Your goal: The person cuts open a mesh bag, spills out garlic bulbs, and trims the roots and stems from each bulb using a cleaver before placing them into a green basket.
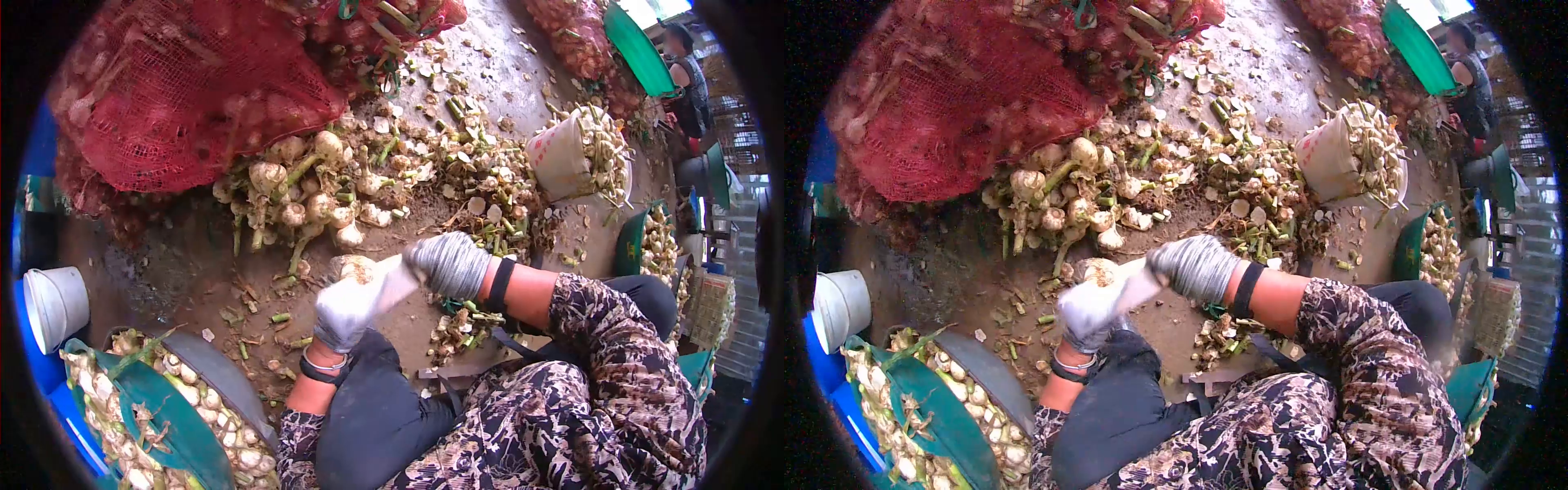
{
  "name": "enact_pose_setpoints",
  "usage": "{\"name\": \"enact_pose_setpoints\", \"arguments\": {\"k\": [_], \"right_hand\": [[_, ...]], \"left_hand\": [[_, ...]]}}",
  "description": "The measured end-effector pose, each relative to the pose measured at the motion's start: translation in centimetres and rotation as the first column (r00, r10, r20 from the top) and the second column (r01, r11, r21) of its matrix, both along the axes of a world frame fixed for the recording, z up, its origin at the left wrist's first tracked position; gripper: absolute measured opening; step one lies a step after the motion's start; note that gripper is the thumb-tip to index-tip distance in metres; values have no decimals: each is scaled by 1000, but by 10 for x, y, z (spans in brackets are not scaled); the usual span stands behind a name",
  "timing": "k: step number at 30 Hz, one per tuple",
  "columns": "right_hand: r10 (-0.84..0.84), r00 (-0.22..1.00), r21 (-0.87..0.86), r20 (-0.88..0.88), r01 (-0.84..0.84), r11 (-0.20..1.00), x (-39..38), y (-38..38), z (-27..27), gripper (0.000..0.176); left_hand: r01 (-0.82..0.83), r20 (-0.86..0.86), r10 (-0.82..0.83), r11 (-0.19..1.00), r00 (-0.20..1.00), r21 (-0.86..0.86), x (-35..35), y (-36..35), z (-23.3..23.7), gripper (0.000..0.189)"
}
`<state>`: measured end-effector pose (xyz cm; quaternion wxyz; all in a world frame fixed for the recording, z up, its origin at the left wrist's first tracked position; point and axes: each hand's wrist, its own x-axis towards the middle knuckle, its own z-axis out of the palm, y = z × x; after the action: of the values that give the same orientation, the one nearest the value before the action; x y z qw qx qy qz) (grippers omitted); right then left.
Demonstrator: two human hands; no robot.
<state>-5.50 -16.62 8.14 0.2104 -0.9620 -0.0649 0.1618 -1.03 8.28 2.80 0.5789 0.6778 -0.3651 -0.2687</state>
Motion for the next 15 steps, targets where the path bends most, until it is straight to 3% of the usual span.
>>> {"name": "enact_pose_setpoints", "arguments": {"k": [1,2,3,4,5,6,7,9,11,13,15], "right_hand": [[-111,993,-47,-26,110,993,-2,-13,-15,10],[-372,915,-97,-157,361,928,9,-36,-14,13],[-391,920,-94,1,389,916,-16,-80,-70,16],[-466,884,-11,17,467,884,-34,-105,-95,16],[-520,854,140,5,515,846,-45,-113,-108,16],[-565,824,257,-30,553,793,-58,-120,-123,16],[-586,809,332,-42,565,756,-68,-123,-139,16],[-620,781,459,-68,577,676,-66,-130,-172,17],[-579,815,401,-19,537,742,-71,-113,-164,16],[-525,850,343,39,483,806,-64,-91,-146,16],[-455,890,49,-24,455,889,-37,-54,-45,22]], "left_hand": [[-140,-51,140,990,989,-4,-6,-1,17,47],[-274,-99,272,962,957,-4,-8,-3,38,52],[-312,-141,307,950,941,-17,0,0,59,55],[-351,-184,340,936,922,-29,7,3,80,59],[-559,-111,566,824,817,93,10,18,104,57],[-693,191,671,717,716,76,22,39,119,59],[-714,69,726,686,684,-141,29,53,137,65],[-649,-143,708,521,691,-554,44,76,180,77],[-666,-436,586,252,683,-702,39,112,195,76],[-674,-646,357,-58,675,-736,40,132,204,75],[-808,-413,717,368,561,-459,54,112,150,75]]}}
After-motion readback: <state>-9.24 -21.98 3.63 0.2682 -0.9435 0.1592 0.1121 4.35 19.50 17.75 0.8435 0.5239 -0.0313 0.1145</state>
